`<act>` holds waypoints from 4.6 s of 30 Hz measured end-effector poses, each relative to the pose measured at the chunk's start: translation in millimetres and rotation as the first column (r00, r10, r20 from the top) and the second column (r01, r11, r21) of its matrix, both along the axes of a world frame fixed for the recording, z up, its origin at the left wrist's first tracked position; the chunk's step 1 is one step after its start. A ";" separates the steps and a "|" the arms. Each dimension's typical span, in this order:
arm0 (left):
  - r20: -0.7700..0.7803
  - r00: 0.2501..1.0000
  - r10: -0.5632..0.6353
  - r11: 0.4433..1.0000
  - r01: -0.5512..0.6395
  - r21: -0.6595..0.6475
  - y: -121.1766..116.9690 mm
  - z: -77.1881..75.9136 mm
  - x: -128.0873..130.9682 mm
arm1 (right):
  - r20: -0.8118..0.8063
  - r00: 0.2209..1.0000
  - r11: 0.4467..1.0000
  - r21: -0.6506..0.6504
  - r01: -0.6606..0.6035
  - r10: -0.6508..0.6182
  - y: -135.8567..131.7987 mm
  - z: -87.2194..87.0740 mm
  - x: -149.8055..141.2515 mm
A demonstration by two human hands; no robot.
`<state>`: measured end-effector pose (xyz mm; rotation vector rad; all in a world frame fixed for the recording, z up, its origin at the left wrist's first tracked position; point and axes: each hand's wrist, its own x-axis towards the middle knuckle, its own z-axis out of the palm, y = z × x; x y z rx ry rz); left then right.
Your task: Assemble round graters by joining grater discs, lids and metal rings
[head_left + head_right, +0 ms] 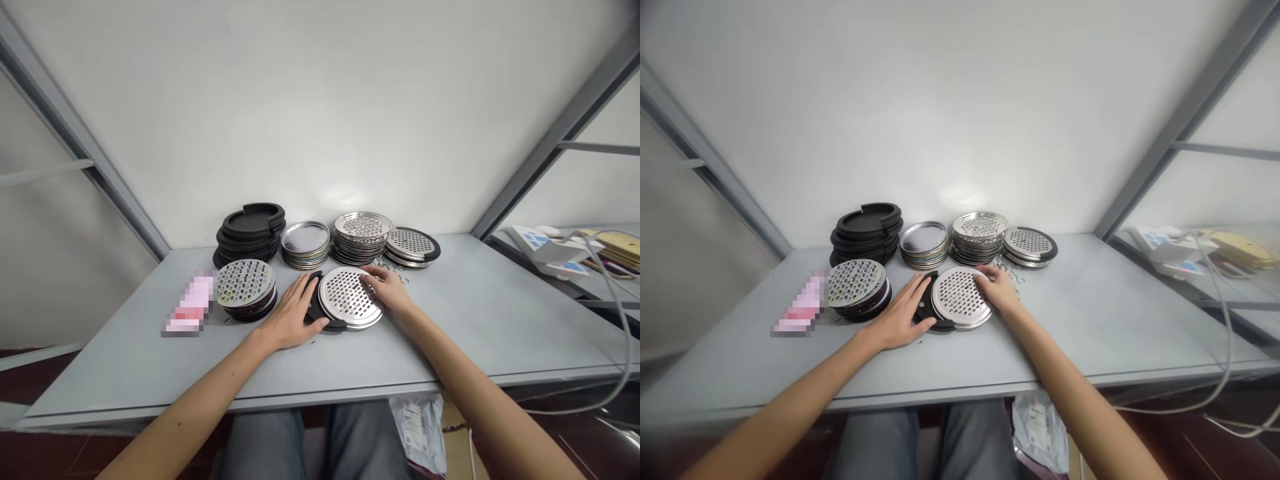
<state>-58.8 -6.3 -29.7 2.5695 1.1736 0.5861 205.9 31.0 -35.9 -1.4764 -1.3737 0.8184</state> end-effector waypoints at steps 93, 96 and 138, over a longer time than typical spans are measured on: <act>0.161 0.986 0.038 0.983 -0.007 -0.184 0.9 5.9 -6.4 | 0.410 0.705 0.768 0.019 -0.640 0.578 -15.5 9.4 -2.9; 0.110 0.993 0.040 0.981 -0.018 -0.193 0.4 6.7 -7.2 | 0.396 0.718 0.779 0.009 -0.626 0.572 -16.2 10.6 -1.7; -0.010 0.999 0.037 0.988 -0.038 -0.151 -2.0 3.8 -10.2 | 0.475 0.693 0.805 -0.061 -0.590 0.543 -19.0 13.2 -4.2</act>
